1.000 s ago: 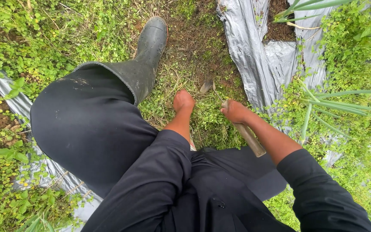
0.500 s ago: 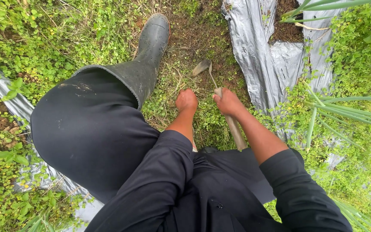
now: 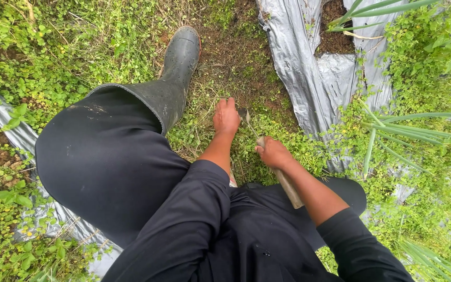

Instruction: The person kneels in a garden and uses a hoe to remove weeds from the soil around a row of plants. They repeatedly strike the ground with the tool to loosen the soil and pull out unwanted vegetation by hand.

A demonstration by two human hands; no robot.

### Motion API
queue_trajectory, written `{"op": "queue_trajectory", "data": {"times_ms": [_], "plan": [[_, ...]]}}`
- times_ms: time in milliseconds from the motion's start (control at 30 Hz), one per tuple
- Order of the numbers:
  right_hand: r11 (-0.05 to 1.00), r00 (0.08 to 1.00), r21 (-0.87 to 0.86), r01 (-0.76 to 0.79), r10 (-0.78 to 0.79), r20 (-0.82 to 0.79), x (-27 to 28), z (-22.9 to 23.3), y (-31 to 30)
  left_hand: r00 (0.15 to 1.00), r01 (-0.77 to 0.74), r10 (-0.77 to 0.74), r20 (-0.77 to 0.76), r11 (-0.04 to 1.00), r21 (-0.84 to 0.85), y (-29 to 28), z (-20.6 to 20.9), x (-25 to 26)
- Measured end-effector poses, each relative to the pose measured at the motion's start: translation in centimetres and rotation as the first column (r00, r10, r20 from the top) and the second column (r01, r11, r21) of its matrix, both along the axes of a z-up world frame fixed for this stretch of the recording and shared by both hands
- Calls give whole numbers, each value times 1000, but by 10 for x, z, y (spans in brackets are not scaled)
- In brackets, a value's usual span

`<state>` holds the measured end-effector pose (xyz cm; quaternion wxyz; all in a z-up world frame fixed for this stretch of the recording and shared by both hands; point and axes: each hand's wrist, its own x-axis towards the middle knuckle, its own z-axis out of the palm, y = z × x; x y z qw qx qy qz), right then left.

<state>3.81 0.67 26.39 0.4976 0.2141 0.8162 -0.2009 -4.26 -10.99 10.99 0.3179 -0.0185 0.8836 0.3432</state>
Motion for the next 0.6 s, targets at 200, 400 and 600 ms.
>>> {"op": "queue_trajectory", "data": {"times_ms": [200, 400, 600], "plan": [[993, 978, 15, 117, -112, -177, -41, 2, 0, 993, -72, 83, 83, 989, -131, -10, -30, 23], [997, 992, 4, 71, -70, -103, -30, -32, -2, 992, -82, 97, 80, 983, -165, -8, -54, 23], [998, 999, -60, 33, -34, -22, 7, 4, -20, 872, -58, 80, -484, 997, 60, 3, -75, 22]]}}
